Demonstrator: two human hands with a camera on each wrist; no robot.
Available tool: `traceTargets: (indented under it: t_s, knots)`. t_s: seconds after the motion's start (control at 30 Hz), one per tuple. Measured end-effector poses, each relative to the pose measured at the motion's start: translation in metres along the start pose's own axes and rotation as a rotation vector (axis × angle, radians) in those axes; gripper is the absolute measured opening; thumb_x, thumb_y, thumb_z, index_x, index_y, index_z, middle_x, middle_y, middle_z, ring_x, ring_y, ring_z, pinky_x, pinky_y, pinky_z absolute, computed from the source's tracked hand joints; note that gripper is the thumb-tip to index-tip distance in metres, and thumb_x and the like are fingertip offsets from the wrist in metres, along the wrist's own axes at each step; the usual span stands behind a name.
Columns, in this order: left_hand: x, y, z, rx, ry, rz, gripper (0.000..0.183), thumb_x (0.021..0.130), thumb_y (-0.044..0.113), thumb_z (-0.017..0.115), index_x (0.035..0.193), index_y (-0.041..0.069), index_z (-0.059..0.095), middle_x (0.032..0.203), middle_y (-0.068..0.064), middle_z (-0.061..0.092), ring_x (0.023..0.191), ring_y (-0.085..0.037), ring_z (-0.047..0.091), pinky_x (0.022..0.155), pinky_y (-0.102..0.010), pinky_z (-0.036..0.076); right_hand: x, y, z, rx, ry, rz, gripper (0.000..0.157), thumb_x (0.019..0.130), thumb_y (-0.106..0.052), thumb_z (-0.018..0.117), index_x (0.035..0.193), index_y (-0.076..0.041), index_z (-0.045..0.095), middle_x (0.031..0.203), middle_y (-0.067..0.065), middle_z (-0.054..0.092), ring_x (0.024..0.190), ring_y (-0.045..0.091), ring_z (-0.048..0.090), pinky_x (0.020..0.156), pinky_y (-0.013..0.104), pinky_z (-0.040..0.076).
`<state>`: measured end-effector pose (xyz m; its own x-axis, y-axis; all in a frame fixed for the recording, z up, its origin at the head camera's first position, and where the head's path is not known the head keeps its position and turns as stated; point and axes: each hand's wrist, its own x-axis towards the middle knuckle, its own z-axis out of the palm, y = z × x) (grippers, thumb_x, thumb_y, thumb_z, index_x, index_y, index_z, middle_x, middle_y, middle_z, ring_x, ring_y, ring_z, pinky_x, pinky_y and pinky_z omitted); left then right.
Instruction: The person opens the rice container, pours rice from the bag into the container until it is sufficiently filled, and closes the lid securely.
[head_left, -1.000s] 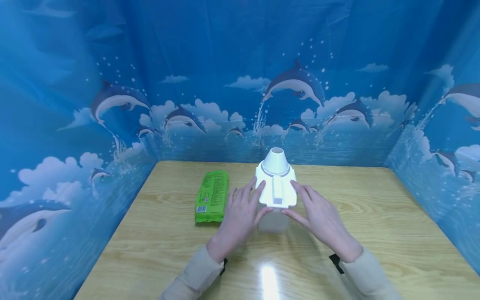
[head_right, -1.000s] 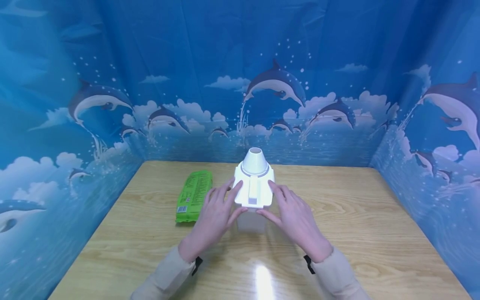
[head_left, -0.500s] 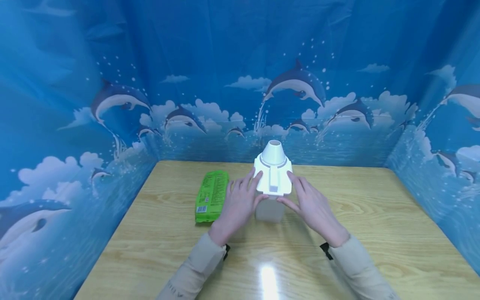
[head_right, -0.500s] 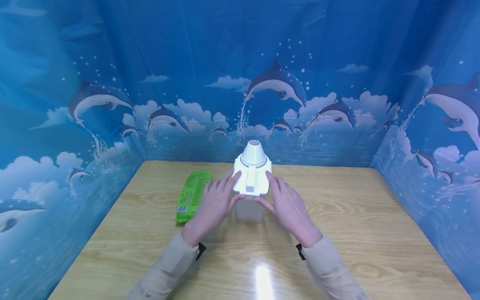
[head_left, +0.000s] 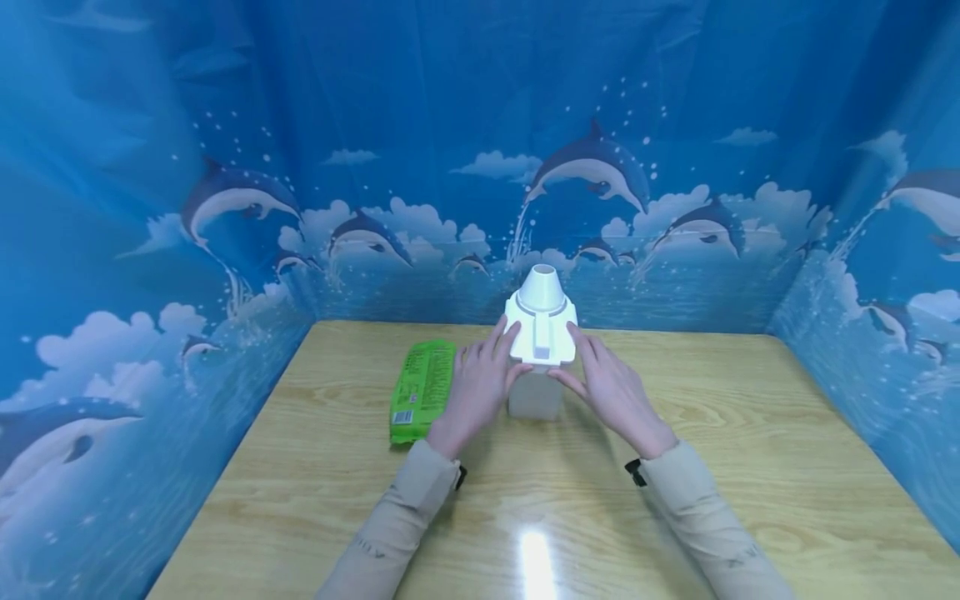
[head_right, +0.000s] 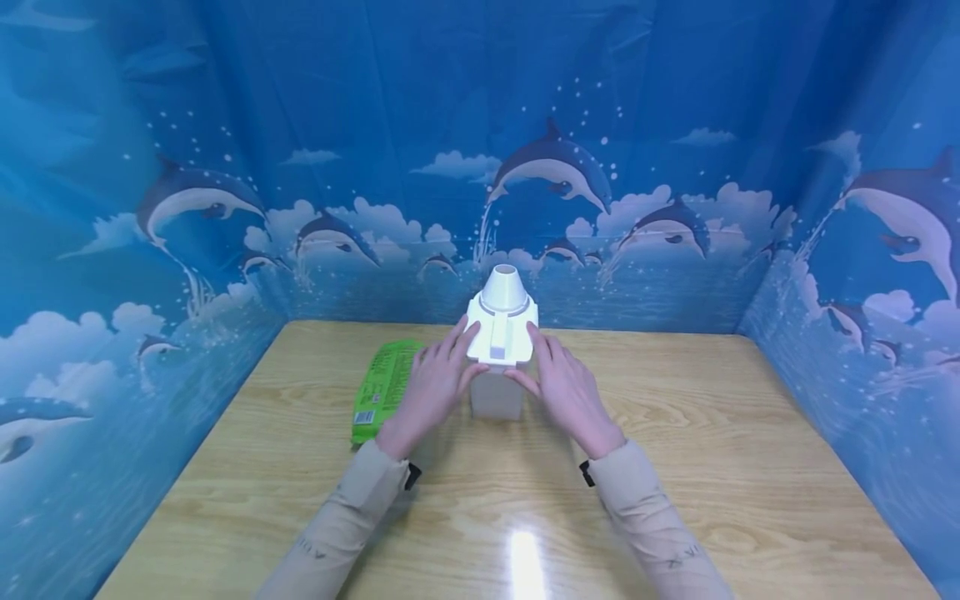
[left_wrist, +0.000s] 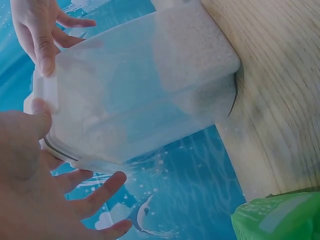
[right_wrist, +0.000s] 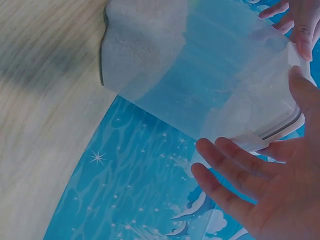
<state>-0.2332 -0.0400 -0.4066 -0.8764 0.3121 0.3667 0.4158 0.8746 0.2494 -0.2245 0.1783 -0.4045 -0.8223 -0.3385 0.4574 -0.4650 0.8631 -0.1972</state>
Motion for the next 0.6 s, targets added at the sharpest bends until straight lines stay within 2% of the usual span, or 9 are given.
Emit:
traceTargets:
  t_s: [0.17, 0.27, 0.37, 0.47, 0.6]
  knots:
    - [0.002, 0.002, 0.0, -0.001, -0.028, -0.029, 0.07, 0.104, 0.053, 0.041, 0.162, 0.019, 0.022, 0.168, -0.007, 0.017, 0.138, -0.037, 0.048, 0.115, -0.064, 0.032, 0.002, 0.0, 0.003, -0.003, 0.003, 0.014, 0.08, 0.099, -0.043, 0.064, 0.157, 0.0, 0.03, 0.134, 0.03, 0.056, 0.109, 0.043, 0.064, 0.076, 0.053, 0.06]
    - [-0.002, 0.006, 0.002, 0.021, -0.001, -0.038, 0.069, 0.105, 0.05, 0.041, 0.162, 0.016, 0.021, 0.167, -0.009, 0.02, 0.139, -0.036, 0.047, 0.116, -0.064, 0.03, -0.002, -0.003, 0.006, 0.0, 0.03, 0.02, 0.079, 0.1, -0.041, 0.063, 0.157, 0.001, 0.029, 0.138, 0.031, 0.053, 0.116, 0.046, 0.06, 0.088, 0.057, 0.057]
    - [-0.011, 0.009, 0.006, 0.048, 0.055, -0.032, 0.073, 0.105, 0.049, 0.044, 0.162, 0.011, 0.02, 0.166, -0.01, 0.024, 0.141, -0.034, 0.045, 0.116, -0.064, 0.028, -0.01, -0.007, 0.008, -0.004, 0.066, 0.022, 0.077, 0.1, -0.036, 0.064, 0.157, 0.003, 0.028, 0.147, 0.033, 0.045, 0.127, 0.049, 0.052, 0.1, 0.061, 0.049]
    - [-0.024, 0.011, 0.01, 0.088, 0.107, -0.012, 0.08, 0.102, 0.051, 0.05, 0.161, 0.006, 0.018, 0.165, -0.011, 0.026, 0.144, -0.034, 0.041, 0.116, -0.065, 0.026, -0.022, -0.011, 0.009, -0.037, 0.083, 0.029, 0.082, 0.098, -0.035, 0.067, 0.157, 0.004, 0.027, 0.154, 0.033, 0.036, 0.136, 0.051, 0.043, 0.106, 0.065, 0.042]
    - [-0.041, 0.013, 0.015, 0.113, 0.117, 0.0, 0.09, 0.098, 0.056, 0.055, 0.161, 0.004, 0.016, 0.167, -0.012, 0.022, 0.149, -0.036, 0.031, 0.117, -0.068, 0.02, -0.04, -0.017, 0.011, -0.112, 0.037, 0.067, 0.091, 0.094, -0.045, 0.068, 0.159, 0.001, 0.024, 0.16, 0.032, 0.025, 0.144, 0.053, 0.028, 0.109, 0.07, 0.035]
